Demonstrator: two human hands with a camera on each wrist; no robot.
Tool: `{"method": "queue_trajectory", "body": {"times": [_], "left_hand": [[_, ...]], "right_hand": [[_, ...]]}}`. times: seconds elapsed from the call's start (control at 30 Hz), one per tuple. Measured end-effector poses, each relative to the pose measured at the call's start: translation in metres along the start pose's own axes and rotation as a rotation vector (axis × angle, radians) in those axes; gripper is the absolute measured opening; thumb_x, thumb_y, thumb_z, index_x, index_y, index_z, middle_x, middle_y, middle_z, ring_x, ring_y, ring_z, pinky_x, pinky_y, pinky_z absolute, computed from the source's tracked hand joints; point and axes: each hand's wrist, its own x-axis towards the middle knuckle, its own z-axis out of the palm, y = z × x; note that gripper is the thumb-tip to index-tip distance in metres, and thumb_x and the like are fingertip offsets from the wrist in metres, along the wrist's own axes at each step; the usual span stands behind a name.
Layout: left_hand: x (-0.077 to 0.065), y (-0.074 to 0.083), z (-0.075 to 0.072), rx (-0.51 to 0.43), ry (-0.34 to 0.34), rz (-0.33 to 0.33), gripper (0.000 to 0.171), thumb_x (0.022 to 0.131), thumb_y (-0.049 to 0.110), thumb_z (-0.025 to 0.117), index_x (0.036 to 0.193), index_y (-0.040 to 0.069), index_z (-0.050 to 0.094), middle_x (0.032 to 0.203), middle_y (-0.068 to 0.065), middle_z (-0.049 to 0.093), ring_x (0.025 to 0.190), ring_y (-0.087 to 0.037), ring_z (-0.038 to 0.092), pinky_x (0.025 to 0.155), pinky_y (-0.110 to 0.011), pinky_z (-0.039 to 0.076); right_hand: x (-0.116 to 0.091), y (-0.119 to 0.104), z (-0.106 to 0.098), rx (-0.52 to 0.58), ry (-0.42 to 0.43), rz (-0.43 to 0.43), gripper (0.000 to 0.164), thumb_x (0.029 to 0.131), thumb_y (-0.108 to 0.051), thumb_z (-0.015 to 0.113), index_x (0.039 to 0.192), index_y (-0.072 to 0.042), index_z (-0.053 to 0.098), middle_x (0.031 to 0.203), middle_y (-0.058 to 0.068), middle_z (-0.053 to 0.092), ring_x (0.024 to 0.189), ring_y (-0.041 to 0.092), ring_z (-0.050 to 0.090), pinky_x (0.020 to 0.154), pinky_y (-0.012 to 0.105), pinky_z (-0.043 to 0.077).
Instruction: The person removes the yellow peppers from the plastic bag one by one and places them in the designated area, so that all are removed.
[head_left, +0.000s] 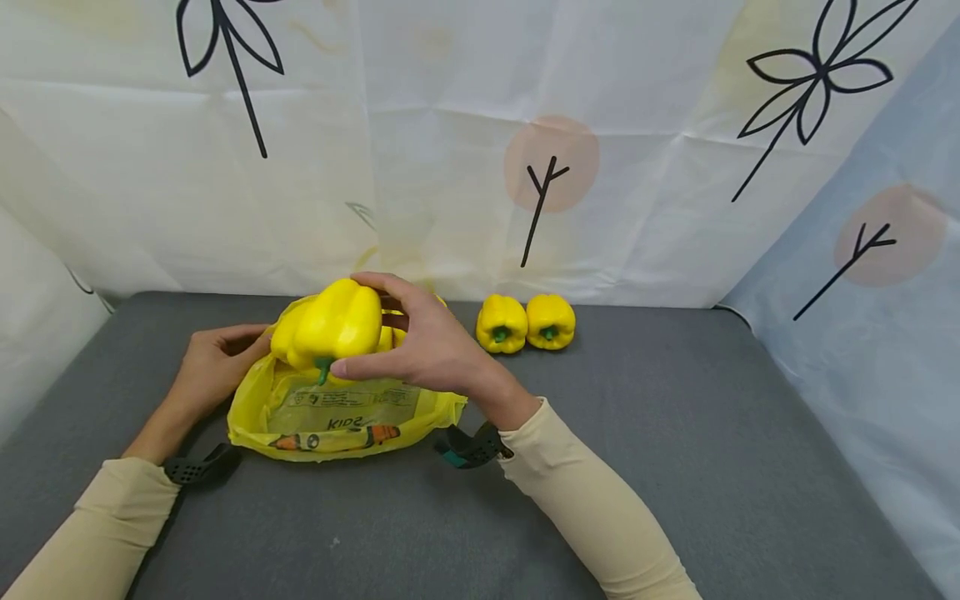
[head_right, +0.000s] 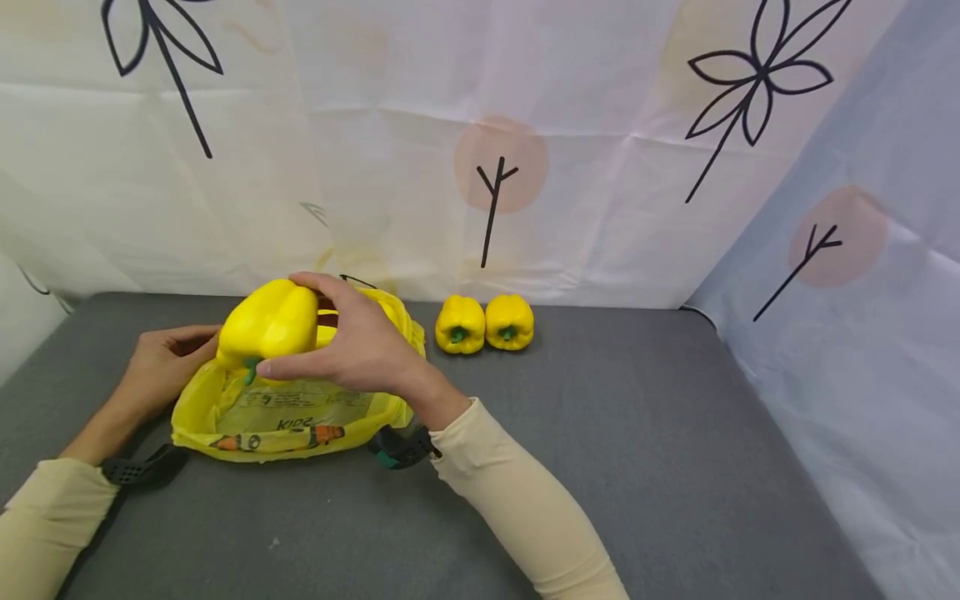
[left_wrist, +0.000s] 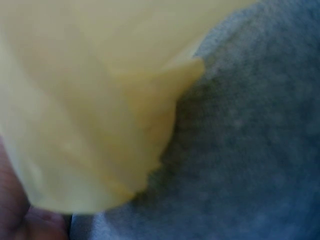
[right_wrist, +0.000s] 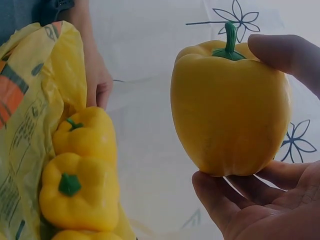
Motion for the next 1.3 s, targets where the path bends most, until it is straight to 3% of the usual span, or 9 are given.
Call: {"method": "queue_trajectory", "body": {"times": [0.6,0.87,1.07,1.3], "left_hand": [[0.002,-0.004,0.002,-0.022,-0.002,0.01,0.045,0.103,0.028,0.064,0.132,-0.007,0.064,0.101,0.031,0.06,0.089,0.01,0.061,0.071,-0.012,0.053],[0.001,-0.004,0.001,-0.019,0.003,0.011,0.045,0.102,0.028,0.065,0.131,-0.006,0.065,0.102,0.03,0.06,0.09,0.011,0.061,0.071,-0.011,0.053],[0.002,-0.004,0.0,-0.02,0.001,0.009,0.045,0.103,0.028,0.064,0.132,-0.007,0.064,0.103,0.031,0.059,0.09,0.011,0.06,0.072,-0.011,0.053],[0.002,-0.004,0.001,-0.034,0.001,0.009,0.046,0.103,0.028,0.064,0.131,-0.008,0.064,0.101,0.03,0.061,0.09,0.011,0.061,0.072,-0.012,0.054]], "right_hand": [[-0.039,0.01,-0.049,-0.125,0.053,0.023,0.084,0.083,-0.013,0.085,0.155,-0.013,0.04,0.145,0.002,0.047,0.13,0.019,0.054,0.107,0.037,0.047],[-0.055,0.012,-0.072,-0.099,0.096,0.05,0.085,0.083,-0.006,0.083,0.155,-0.012,0.039,0.149,0.006,0.043,0.129,0.026,0.055,0.099,0.041,0.053],[-0.066,0.012,-0.088,-0.101,0.132,0.048,0.084,0.084,-0.005,0.082,0.156,-0.01,0.038,0.151,0.006,0.04,0.132,0.026,0.052,0.104,0.041,0.049],[-0.078,0.014,-0.106,-0.117,0.194,0.085,0.086,0.084,-0.004,0.081,0.157,-0.01,0.035,0.152,0.007,0.04,0.13,0.028,0.053,0.1,0.04,0.052]]}}
